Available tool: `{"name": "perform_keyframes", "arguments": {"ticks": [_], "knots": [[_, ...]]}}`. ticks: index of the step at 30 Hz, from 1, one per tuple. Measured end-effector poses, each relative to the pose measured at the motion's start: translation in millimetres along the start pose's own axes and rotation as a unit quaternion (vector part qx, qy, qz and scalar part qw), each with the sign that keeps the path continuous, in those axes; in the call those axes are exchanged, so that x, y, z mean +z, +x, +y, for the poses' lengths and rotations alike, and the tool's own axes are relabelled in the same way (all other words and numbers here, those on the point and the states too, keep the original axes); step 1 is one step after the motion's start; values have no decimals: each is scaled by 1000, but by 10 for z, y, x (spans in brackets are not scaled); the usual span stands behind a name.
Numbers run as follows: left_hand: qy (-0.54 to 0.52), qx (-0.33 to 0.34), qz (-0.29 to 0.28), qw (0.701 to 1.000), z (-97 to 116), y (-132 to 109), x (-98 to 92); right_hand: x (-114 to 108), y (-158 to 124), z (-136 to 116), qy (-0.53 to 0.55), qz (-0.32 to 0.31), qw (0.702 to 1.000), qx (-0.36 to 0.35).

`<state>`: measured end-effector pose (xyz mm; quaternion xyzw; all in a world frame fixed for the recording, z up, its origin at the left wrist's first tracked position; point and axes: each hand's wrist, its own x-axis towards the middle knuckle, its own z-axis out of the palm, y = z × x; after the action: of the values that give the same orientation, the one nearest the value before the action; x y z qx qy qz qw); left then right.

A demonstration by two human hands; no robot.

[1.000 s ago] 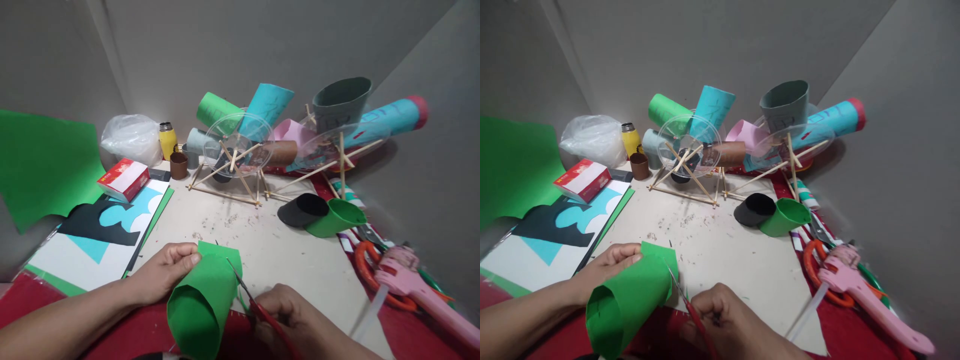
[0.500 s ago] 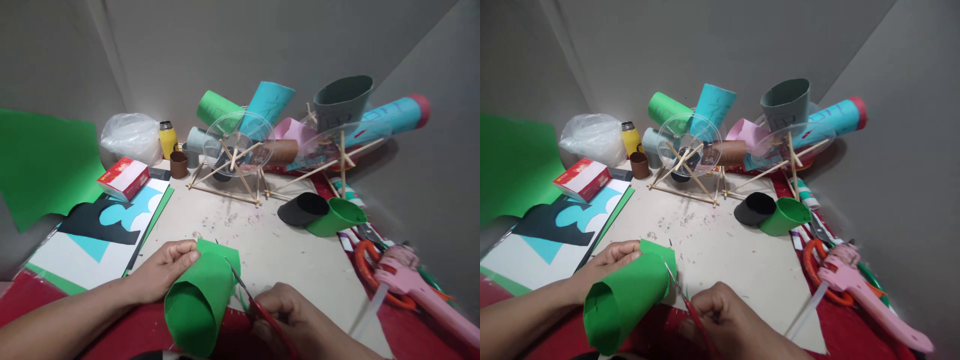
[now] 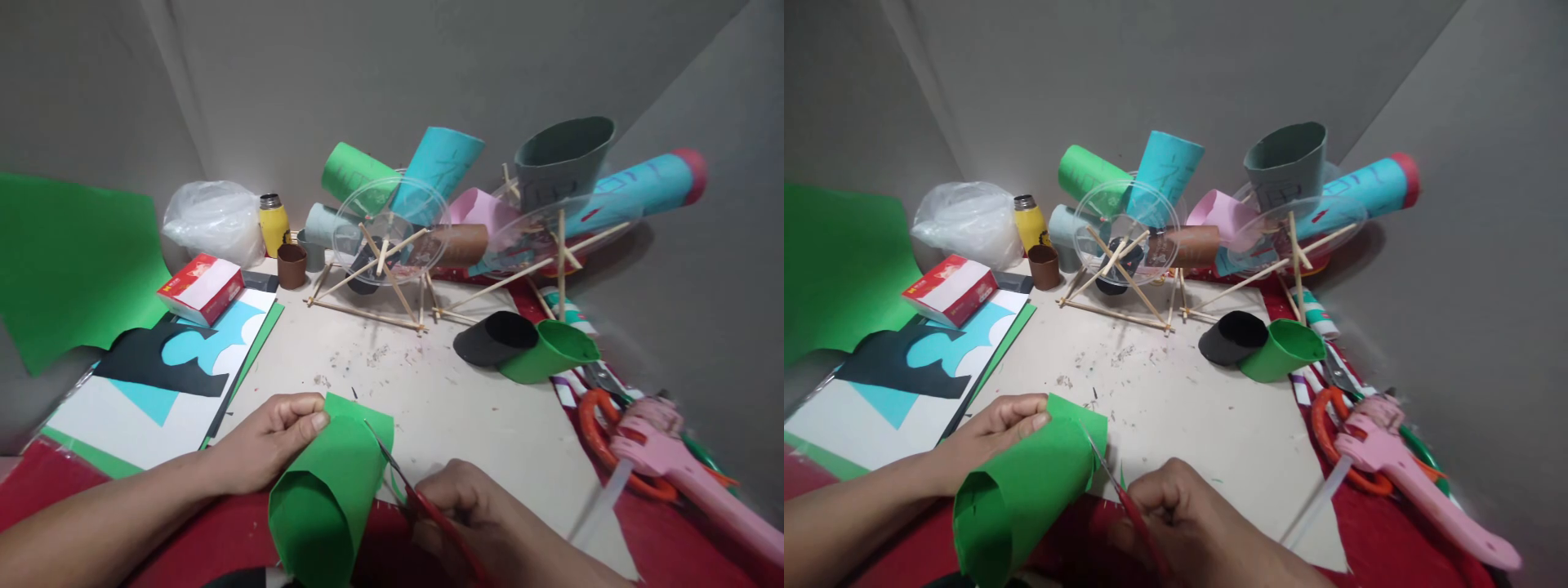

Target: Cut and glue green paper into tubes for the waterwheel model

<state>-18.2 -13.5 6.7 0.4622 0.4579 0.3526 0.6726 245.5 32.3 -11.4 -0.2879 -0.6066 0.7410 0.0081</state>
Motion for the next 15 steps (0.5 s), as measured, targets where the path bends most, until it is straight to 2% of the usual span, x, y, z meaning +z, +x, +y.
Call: {"name": "perform_keyframes", "arguments": {"ticks": [4,7,15], "knots": [[-22,1,27,999,-16,7,-7,-2,9,-33,-6,-1,1000,-5],[-84,-25,52,995,-13,20,16,5,16,-44,-7,2,1000,-4],[-276,-59,79,956,-8,55,102,-19,41,142,28,43,998,-31]]}}
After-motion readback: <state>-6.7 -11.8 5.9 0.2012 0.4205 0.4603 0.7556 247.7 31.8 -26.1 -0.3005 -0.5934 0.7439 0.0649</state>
